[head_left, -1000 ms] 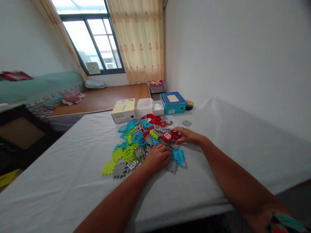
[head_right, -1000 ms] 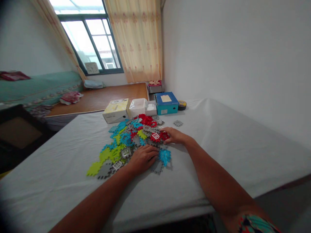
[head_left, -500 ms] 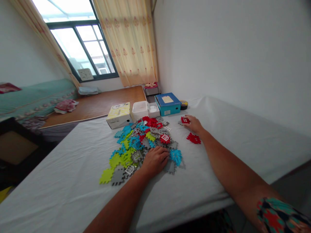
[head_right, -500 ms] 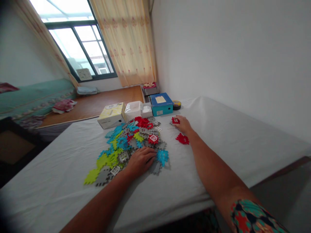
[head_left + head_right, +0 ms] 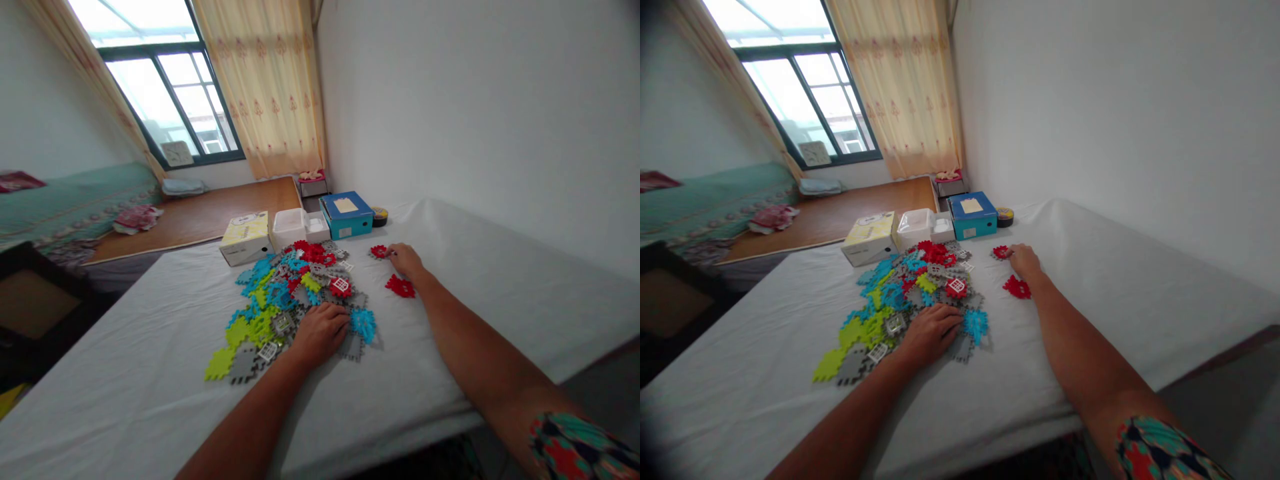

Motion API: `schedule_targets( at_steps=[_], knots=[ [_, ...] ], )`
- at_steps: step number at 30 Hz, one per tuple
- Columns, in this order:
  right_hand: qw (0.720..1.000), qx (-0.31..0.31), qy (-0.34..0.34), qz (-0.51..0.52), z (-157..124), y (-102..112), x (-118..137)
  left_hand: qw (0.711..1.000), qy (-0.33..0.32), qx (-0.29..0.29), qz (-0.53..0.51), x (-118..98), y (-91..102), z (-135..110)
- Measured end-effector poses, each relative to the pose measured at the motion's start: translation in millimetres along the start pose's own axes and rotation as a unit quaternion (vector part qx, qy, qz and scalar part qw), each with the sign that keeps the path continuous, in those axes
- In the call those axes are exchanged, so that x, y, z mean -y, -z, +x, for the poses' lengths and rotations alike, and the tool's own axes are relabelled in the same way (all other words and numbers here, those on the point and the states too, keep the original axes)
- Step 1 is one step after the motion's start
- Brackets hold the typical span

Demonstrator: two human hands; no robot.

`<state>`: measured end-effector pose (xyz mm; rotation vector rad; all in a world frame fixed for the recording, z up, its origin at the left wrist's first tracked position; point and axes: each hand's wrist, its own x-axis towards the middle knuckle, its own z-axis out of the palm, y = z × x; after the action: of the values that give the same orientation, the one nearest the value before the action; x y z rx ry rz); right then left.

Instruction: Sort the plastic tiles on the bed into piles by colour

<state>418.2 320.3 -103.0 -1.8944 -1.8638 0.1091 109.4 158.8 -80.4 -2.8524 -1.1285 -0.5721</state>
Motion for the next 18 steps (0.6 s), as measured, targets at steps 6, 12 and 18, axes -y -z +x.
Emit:
schedule_targets(
  at_steps=[6,12,18],
  knots=[
    [1.0,0.024,0.001,-0.012,-2.1,-0.8,4.7,1.0,-0.001,0.003,0.005,-0.2,0.6,0.4],
    [0.999,-0.042,0.029,-0.011,-1.6,-0.8,5.7,1.0,0.003,0.008,0.0,-0.1,0.6,-0.3],
    [0.996,0.005,0.088,-0.003,1.6,-7.2,4.0,1.0,0.002,0.015,-0.002,0.0,1.1,0.0]
  ],
)
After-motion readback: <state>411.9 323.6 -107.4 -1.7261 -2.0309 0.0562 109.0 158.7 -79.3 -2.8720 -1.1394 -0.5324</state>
